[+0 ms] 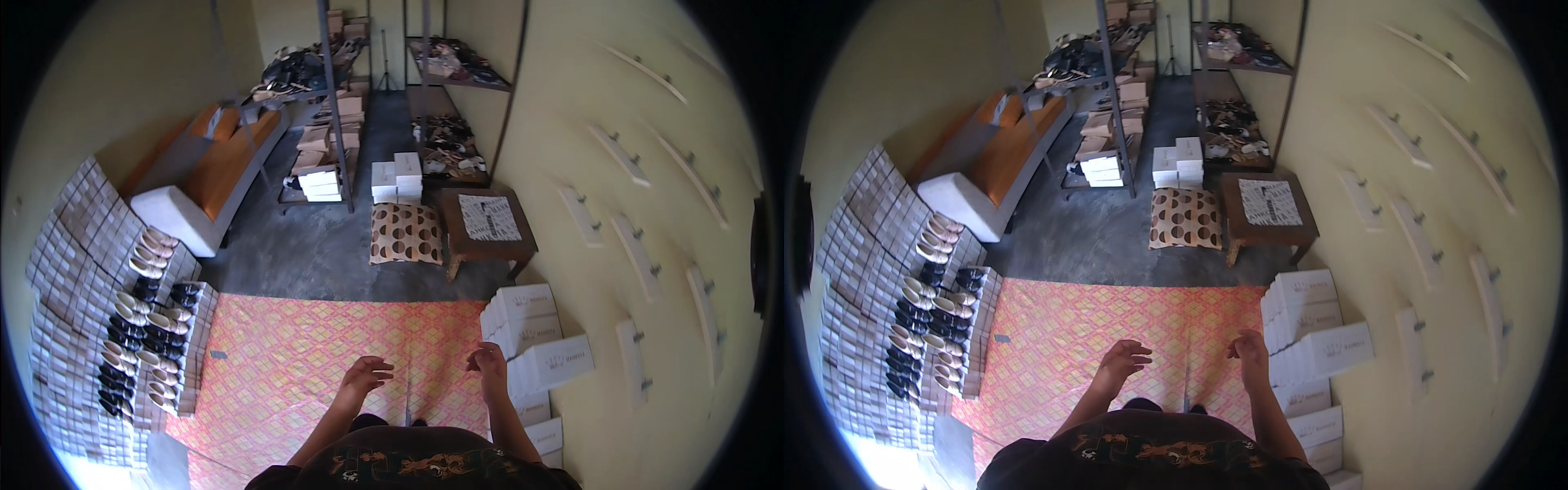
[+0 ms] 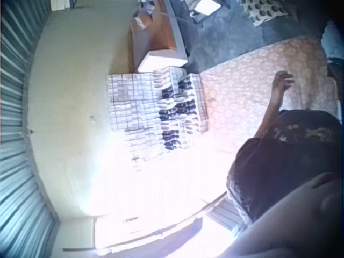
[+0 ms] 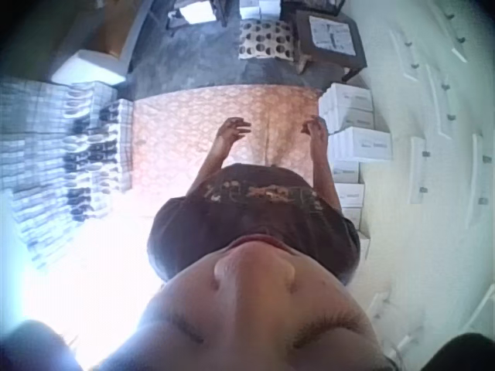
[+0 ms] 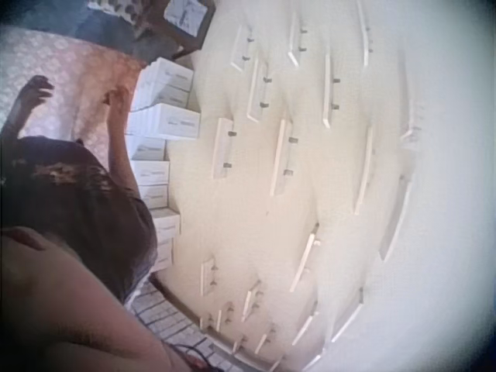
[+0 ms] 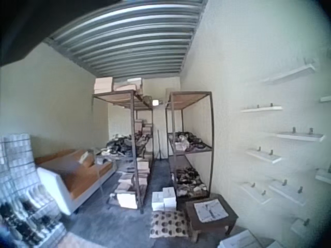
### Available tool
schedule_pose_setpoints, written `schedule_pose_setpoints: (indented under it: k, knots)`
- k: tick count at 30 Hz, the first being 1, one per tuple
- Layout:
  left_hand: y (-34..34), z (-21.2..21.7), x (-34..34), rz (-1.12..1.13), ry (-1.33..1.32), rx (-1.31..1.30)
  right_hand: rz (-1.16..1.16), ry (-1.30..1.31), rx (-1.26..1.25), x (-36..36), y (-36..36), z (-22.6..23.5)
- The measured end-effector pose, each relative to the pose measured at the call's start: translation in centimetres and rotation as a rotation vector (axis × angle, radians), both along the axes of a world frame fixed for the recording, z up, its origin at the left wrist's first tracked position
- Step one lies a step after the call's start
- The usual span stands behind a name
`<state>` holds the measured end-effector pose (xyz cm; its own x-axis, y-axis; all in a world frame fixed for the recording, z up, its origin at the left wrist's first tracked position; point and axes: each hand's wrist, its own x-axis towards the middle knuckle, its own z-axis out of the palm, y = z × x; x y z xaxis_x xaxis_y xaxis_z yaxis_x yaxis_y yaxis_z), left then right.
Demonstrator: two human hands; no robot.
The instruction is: The person repeatedly picks up white cardboard boxes from a metal shelving unit and carries them to a wall area. They place the boxes on top of an existing stack on the floor, repeating this process for multiple boxes.
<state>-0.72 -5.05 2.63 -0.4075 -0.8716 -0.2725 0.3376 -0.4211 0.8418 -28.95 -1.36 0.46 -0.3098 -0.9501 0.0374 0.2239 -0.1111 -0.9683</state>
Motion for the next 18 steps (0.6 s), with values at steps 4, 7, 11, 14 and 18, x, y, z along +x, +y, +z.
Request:
schedule_pose_setpoints:
  k: [4,7,11,14,18]
  knots:
    - [-5.6,-0.3,2.3,0.136,-0.017,-0.023,0.108,-0.005,0.021,1.6,-9.8,-0.5]
    - [-11.3,-2.7,4.5,0.239,-0.161,-0.010,0.199,-0.014,0.010,3.2,-17.2,-0.7]
    - [-20.6,-3.0,6.6,0.308,-0.137,0.030,0.217,0.030,0.016,5.8,-26.8,0.4]
    - [-29.4,-1.5,7.7,0.268,-0.130,-0.038,0.178,-0.025,0.060,6.7,-34.0,1.6]
    - [-40.2,0.8,8.0,0.172,-0.200,-0.139,0.128,0.031,0.028,6.9,-42.2,1.8]
